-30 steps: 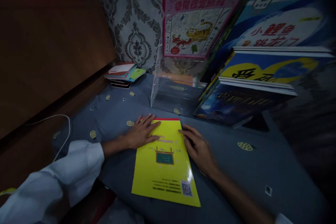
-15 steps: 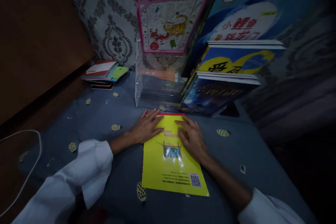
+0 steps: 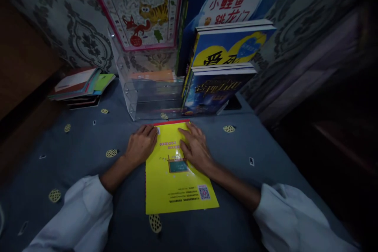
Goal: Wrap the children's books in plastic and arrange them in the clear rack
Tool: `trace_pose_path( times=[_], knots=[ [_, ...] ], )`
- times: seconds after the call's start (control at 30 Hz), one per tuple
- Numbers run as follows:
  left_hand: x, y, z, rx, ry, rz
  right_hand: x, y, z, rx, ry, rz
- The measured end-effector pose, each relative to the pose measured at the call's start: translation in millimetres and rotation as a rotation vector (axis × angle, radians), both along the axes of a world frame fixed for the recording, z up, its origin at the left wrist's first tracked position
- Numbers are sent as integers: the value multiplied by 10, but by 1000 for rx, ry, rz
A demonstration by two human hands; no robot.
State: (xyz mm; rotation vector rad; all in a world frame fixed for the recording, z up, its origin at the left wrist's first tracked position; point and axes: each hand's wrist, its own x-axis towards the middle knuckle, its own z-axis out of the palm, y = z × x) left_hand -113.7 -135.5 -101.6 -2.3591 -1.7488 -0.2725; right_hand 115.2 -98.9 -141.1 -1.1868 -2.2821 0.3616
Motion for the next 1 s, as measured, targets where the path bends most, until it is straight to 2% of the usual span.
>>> trace_pose_path(
  times=[0.1, 0.2, 0.3, 0.4, 0.73, 1.0],
  knots=[
    [24, -26, -1, 4, 18, 1, -64, -15, 136, 38, -102, 31],
    [51, -56, -28, 9, 23, 23, -203, -6, 254, 70, -162, 134],
    [50, -68, -70, 7, 3, 12, -374, 21, 285, 26, -176, 257],
    [34, -61, -94, 8, -10, -10, -490, 52, 255, -23, -206, 310],
    [38, -62, -101, -7, -26, 5, -430, 85, 208, -14, -230, 293],
    [31, -58, -109, 28, 36, 3, 35, 164, 140, 2, -215, 148]
  ],
)
